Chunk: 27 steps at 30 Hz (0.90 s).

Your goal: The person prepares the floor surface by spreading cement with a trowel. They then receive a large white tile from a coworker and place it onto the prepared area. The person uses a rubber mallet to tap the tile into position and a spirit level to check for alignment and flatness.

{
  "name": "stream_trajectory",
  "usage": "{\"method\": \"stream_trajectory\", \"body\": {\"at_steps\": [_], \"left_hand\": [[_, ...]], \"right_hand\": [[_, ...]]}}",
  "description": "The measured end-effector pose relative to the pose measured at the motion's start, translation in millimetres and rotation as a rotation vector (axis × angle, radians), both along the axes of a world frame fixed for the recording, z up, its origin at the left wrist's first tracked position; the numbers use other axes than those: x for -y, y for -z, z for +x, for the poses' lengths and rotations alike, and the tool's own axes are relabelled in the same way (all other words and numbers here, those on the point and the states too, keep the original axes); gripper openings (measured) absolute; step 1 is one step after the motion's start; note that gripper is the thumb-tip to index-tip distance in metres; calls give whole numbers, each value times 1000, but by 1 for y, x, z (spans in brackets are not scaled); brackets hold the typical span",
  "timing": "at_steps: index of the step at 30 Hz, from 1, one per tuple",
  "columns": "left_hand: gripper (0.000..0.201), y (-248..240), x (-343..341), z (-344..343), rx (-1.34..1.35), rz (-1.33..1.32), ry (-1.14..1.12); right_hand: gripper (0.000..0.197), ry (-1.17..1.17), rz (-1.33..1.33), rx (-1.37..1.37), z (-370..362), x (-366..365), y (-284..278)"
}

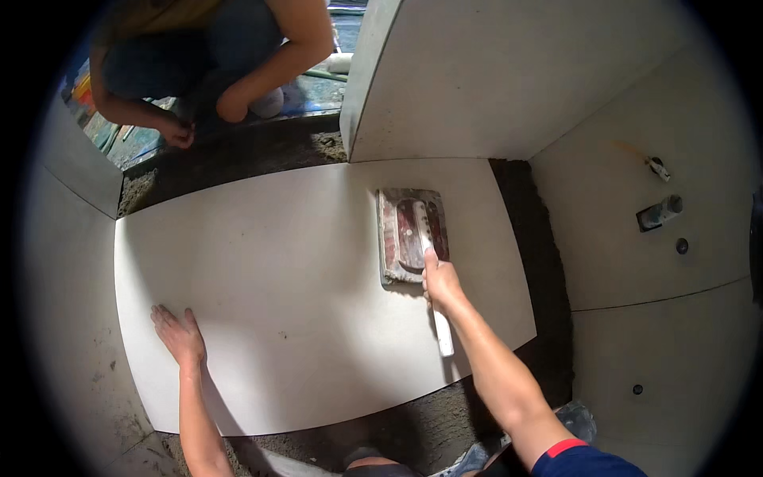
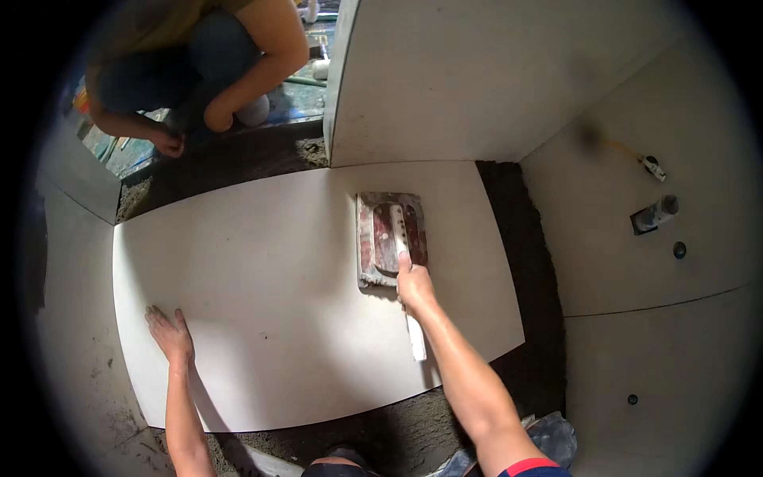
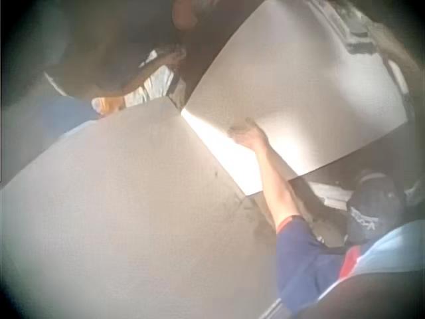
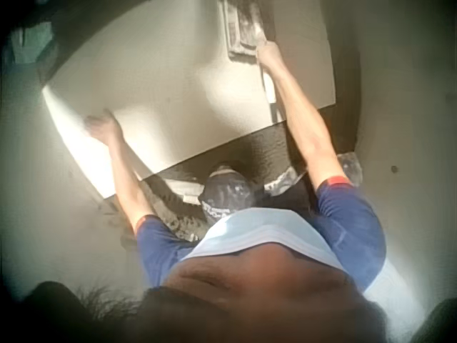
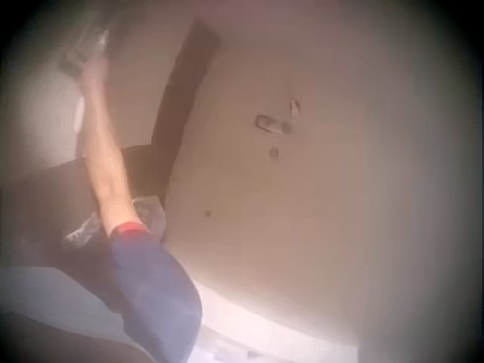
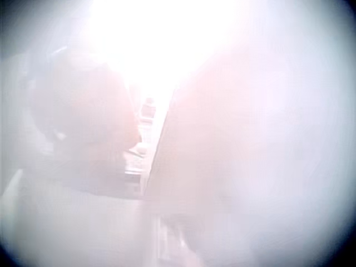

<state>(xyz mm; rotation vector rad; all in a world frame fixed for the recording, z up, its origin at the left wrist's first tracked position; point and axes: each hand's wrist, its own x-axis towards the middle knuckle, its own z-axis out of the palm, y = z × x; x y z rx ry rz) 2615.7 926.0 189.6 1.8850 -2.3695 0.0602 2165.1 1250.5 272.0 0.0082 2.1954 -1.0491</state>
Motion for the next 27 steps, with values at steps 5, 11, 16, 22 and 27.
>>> {"method": "stream_trajectory", "body": {"at_steps": [5,11,16,22,27], "left_hand": [[76,-11,1,7,44,-17,-10],[79,-6,0,-4,35,32,10],[80,-2,-1,3,27,18,-8],[87,7,-98,-134,-174,185,567],[73,-10,-342,-222,-430,637,1398]], "right_hand": [[56,23,-143,-104,-16,-15,-35],[59,117,-60,88,-64,-13,-17],[57,135,-43,-170,-41,-38,-19],[61,-65,52,-279,-95,-30,70],[65,-97,-83,149,-56,7,4]]}}
